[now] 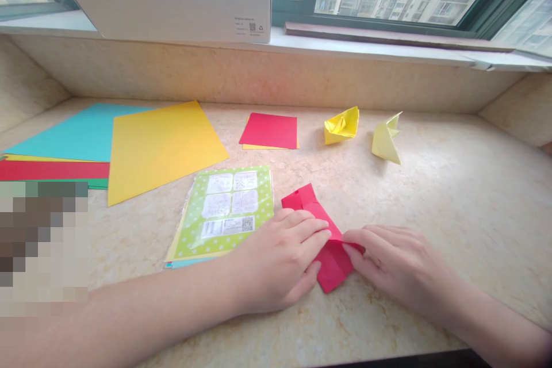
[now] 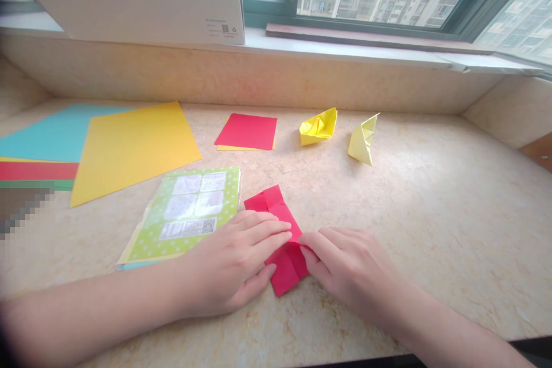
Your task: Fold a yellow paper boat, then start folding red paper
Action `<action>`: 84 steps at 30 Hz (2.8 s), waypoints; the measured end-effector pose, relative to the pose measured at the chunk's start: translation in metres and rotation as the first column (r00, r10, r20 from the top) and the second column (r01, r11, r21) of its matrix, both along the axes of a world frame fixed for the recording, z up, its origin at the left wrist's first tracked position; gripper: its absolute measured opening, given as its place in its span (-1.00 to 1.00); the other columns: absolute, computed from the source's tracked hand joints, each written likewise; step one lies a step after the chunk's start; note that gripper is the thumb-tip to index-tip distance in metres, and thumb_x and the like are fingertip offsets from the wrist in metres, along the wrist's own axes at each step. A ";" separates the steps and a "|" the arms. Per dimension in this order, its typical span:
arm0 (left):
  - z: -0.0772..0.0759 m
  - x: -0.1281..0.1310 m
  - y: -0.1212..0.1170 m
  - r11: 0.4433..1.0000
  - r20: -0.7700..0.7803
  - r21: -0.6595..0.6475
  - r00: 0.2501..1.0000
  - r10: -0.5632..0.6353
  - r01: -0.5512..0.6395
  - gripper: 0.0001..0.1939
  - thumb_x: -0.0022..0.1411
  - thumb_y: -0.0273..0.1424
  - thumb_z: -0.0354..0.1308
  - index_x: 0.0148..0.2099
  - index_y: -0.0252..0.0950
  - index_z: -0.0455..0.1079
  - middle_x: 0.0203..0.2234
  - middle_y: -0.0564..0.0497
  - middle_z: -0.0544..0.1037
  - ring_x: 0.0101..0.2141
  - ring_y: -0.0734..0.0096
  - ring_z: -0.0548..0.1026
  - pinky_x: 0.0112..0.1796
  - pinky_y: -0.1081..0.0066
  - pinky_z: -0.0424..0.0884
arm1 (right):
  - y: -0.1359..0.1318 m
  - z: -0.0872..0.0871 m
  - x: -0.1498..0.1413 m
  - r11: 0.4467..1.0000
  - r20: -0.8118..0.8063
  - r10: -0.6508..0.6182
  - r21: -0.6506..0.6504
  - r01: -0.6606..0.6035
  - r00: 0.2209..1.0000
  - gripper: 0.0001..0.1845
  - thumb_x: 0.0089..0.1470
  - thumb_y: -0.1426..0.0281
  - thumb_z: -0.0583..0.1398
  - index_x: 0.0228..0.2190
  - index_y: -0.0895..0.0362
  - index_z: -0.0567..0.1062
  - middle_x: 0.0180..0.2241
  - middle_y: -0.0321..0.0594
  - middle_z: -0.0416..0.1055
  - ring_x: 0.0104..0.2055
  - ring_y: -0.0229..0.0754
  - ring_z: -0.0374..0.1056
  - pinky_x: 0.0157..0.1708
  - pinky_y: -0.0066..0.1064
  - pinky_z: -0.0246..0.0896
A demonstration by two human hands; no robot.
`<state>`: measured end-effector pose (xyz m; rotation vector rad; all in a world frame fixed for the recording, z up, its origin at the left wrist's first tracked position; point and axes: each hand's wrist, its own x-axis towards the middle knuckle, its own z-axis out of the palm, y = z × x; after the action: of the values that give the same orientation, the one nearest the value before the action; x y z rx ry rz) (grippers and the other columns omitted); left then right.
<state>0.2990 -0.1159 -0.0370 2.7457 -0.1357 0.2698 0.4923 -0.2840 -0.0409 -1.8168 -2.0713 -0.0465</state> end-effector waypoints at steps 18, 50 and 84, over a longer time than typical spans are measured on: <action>0.001 0.000 0.000 1.000 0.026 -0.013 1.000 0.003 -0.003 -0.61 0.41 -0.35 0.03 0.22 -0.36 0.35 0.12 -0.18 0.50 0.11 0.06 0.41 0.13 0.08 0.29 | 0.008 0.001 -0.006 0.974 -0.245 -0.188 -0.171 0.148 0.951 -0.90 0.20 0.46 0.13 -0.23 0.05 0.39 -0.51 -0.42 0.39 -0.59 -0.33 0.26 -0.55 -0.49 0.16; 0.015 -0.004 0.007 0.972 -0.088 0.087 0.974 -0.211 0.218 -0.60 0.36 -0.42 0.13 0.22 -0.11 0.40 0.28 -0.08 0.33 0.14 0.12 0.39 0.22 0.12 0.23 | -0.010 -0.001 0.039 0.931 0.028 0.333 -0.165 -0.325 0.942 -0.60 0.32 0.41 0.16 0.13 -0.14 0.49 0.00 -0.27 0.55 -0.04 -0.11 0.51 -0.09 -0.26 0.50; 0.003 -0.009 0.023 0.967 0.060 -0.140 0.976 -0.208 0.214 -0.86 0.36 -0.36 0.22 -0.09 -0.32 0.46 -0.09 -0.16 0.47 -0.17 0.32 0.48 -0.12 0.39 0.46 | 0.005 0.010 0.018 0.926 -0.138 0.352 -0.092 -0.365 0.926 -0.86 0.32 0.43 0.18 -0.21 0.10 0.58 -0.09 -0.11 0.50 -0.11 -0.11 0.41 -0.11 -0.21 0.33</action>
<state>0.2899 -0.0930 -0.0336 2.5544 -0.4020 0.2709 0.5100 -0.2791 -0.0312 -1.4304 -2.3253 0.2802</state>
